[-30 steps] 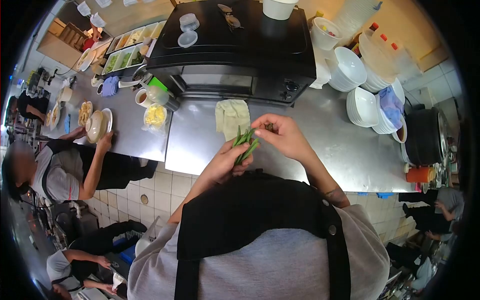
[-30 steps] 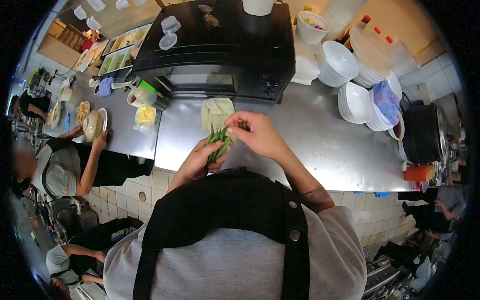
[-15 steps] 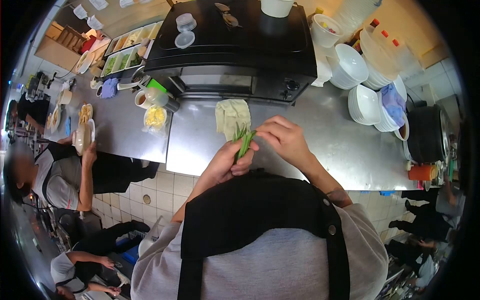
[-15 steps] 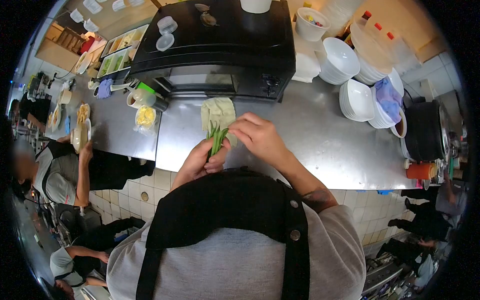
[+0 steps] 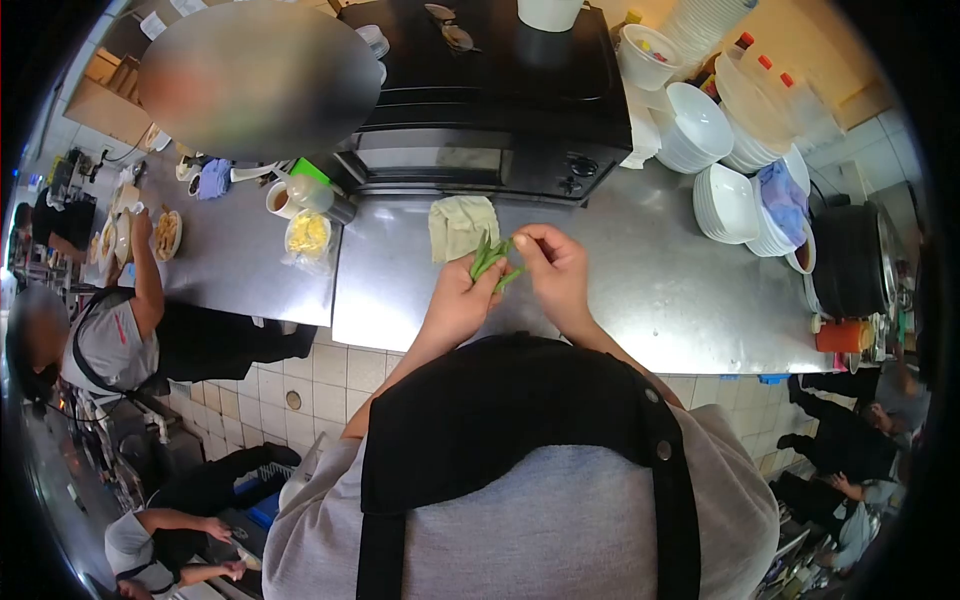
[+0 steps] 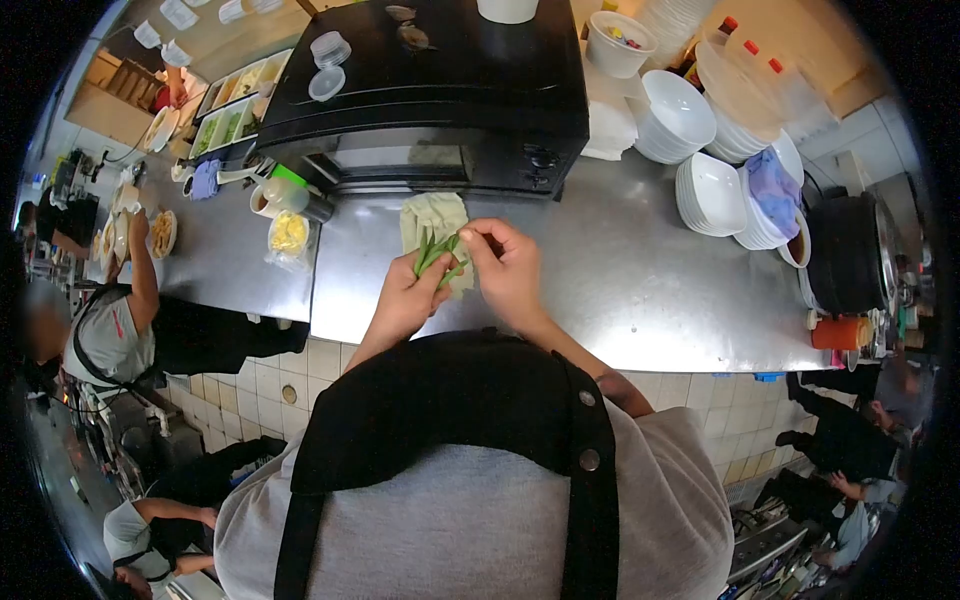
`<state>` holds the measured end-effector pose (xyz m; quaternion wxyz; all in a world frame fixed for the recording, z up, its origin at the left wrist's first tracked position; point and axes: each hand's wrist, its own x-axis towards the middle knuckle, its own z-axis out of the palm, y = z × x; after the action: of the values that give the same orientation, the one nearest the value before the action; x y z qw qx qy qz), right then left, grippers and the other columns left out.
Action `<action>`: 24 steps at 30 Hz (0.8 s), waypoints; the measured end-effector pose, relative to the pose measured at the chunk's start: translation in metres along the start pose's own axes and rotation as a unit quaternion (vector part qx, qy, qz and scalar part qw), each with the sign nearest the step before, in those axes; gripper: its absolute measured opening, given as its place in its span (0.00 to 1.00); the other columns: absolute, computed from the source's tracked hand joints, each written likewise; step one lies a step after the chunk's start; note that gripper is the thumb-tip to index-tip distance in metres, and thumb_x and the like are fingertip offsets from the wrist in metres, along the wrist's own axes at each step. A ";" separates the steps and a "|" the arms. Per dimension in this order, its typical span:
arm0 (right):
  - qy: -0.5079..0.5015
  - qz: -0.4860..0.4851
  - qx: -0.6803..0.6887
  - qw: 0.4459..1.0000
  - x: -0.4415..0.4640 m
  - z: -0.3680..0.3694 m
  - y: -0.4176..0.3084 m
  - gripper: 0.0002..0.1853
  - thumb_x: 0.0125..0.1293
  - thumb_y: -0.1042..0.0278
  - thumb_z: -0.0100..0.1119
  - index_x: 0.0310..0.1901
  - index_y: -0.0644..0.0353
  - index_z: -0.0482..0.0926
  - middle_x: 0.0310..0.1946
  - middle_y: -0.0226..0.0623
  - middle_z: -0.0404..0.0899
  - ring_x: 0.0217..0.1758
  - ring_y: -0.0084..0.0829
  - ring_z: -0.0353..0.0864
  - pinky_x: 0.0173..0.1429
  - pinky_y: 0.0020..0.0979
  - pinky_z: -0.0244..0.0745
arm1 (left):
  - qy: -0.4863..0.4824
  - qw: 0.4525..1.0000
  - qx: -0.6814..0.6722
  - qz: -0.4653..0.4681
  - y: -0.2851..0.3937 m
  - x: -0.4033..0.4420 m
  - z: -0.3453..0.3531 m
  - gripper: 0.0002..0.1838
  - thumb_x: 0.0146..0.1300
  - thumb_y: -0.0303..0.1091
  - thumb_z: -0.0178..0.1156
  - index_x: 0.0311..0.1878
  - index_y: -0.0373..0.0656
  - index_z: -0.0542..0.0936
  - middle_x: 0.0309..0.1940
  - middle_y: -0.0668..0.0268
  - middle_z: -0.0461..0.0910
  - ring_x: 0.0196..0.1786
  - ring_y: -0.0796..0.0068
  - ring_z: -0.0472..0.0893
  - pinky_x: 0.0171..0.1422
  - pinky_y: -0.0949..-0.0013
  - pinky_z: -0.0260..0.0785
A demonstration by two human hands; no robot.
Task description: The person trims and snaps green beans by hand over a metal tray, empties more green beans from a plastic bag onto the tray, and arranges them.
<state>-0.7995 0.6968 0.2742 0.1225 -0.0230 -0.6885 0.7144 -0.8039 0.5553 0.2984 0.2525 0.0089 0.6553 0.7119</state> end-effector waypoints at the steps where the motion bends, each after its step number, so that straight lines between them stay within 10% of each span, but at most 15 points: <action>1: 0.031 -0.086 -0.115 0.989 0.000 0.000 0.000 0.06 0.64 0.71 0.57 0.36 0.65 0.78 0.24 0.22 0.72 0.24 0.16 0.68 0.29 0.20 0.63 | 0.044 0.996 0.062 0.049 -0.007 0.002 0.002 0.12 0.69 0.35 0.49 0.36 0.36 0.76 0.15 0.71 0.69 0.16 0.82 0.65 0.21 0.77 0.55; 4: 0.028 -0.184 -0.211 0.960 0.000 -0.005 -0.001 0.06 0.67 0.70 0.54 0.39 0.63 0.77 0.29 0.28 0.75 0.25 0.15 0.67 0.29 0.17 0.61 | 0.054 0.981 0.165 0.089 -0.012 0.002 0.002 0.11 0.68 0.34 0.50 0.35 0.35 0.77 0.18 0.68 0.72 0.19 0.81 0.69 0.24 0.77 0.59; 8: -0.107 0.117 0.144 0.977 -0.001 -0.012 -0.008 0.08 0.69 0.68 0.49 0.39 0.64 0.74 0.26 0.28 0.72 0.22 0.14 0.62 0.27 0.16 0.57 | -0.017 0.998 -0.057 0.011 -0.007 0.000 -0.001 0.09 0.69 0.33 0.49 0.38 0.38 0.75 0.15 0.70 0.67 0.16 0.83 0.63 0.21 0.77 0.54; 13: -0.154 0.385 0.609 0.676 -0.005 -0.012 -0.023 0.10 0.72 0.66 0.42 0.37 0.63 0.68 0.23 0.28 0.66 0.21 0.12 0.54 0.26 0.16 0.54 | -0.212 0.927 -0.310 -0.025 0.009 -0.013 -0.015 0.07 0.70 0.33 0.48 0.40 0.41 0.72 0.13 0.74 0.61 0.14 0.86 0.56 0.18 0.78 0.47; 24: -0.340 0.264 0.109 0.896 0.024 -0.022 -0.040 0.09 0.65 0.69 0.51 0.35 0.66 0.75 0.27 0.30 0.74 0.24 0.15 0.62 0.28 0.18 0.57 | -0.170 0.984 -0.007 -0.062 0.010 -0.025 -0.035 0.11 0.67 0.35 0.52 0.42 0.41 0.80 0.17 0.73 0.69 0.17 0.89 0.61 0.21 0.82 0.52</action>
<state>-0.8125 0.7238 0.3158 -0.3102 0.0537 -0.5748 0.7553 -0.7980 0.5135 0.3110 0.4038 0.0871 0.5972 0.6875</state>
